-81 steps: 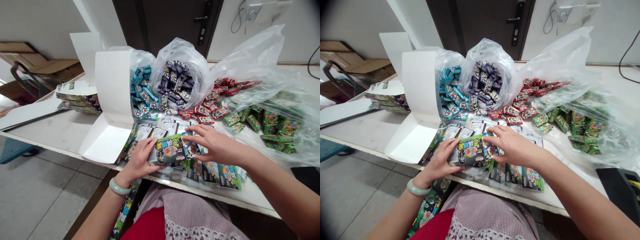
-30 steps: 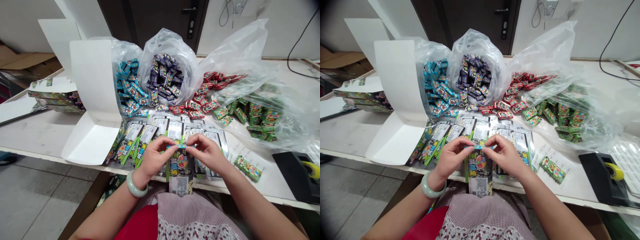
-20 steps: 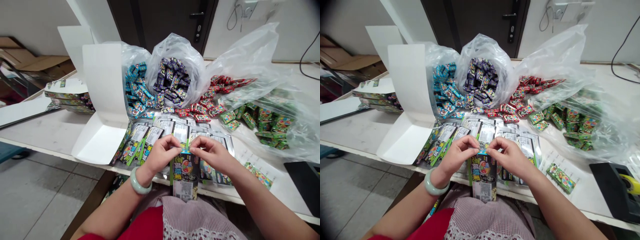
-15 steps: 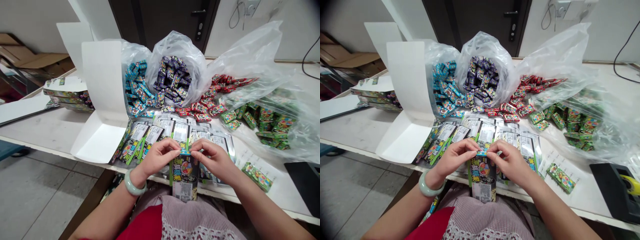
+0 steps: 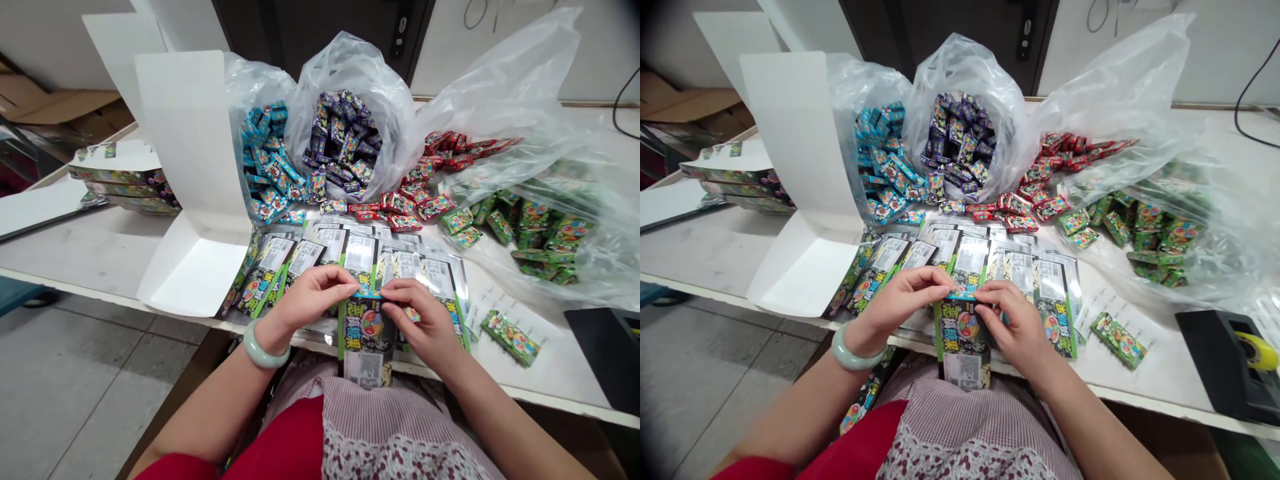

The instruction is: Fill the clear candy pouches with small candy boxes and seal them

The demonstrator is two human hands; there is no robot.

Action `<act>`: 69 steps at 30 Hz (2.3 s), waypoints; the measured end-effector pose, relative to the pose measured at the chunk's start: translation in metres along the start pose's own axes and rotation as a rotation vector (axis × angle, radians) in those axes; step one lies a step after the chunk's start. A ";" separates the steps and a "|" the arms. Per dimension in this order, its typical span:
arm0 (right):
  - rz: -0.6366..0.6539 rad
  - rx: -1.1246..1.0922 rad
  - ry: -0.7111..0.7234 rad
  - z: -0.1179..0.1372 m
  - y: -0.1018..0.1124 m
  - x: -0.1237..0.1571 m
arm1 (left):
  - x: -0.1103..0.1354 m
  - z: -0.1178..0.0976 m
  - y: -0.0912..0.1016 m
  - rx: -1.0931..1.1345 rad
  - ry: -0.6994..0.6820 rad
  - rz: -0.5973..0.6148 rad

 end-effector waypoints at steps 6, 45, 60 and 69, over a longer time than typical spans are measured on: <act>-0.013 0.003 -0.011 -0.003 0.003 0.004 | 0.007 -0.010 -0.005 -0.128 -0.176 0.014; -0.055 -0.196 -0.044 -0.007 0.009 -0.003 | 0.014 0.026 -0.007 -0.266 -0.202 -0.265; -0.444 0.686 -0.827 -0.136 0.244 0.104 | -0.003 0.030 -0.006 -0.369 -0.123 -0.347; -0.458 0.437 -0.784 -0.125 0.244 0.122 | -0.006 0.037 -0.011 -0.341 -0.147 -0.280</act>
Point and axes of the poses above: each hand's wrist, its own x-axis away from the middle knuckle, its own y-axis out of the back of the hand, z = x × y, the point moved 7 cm from there along -x, towards the middle knuckle, and after that the axes turned 11 degrees about -x, right-handed, at the moved point
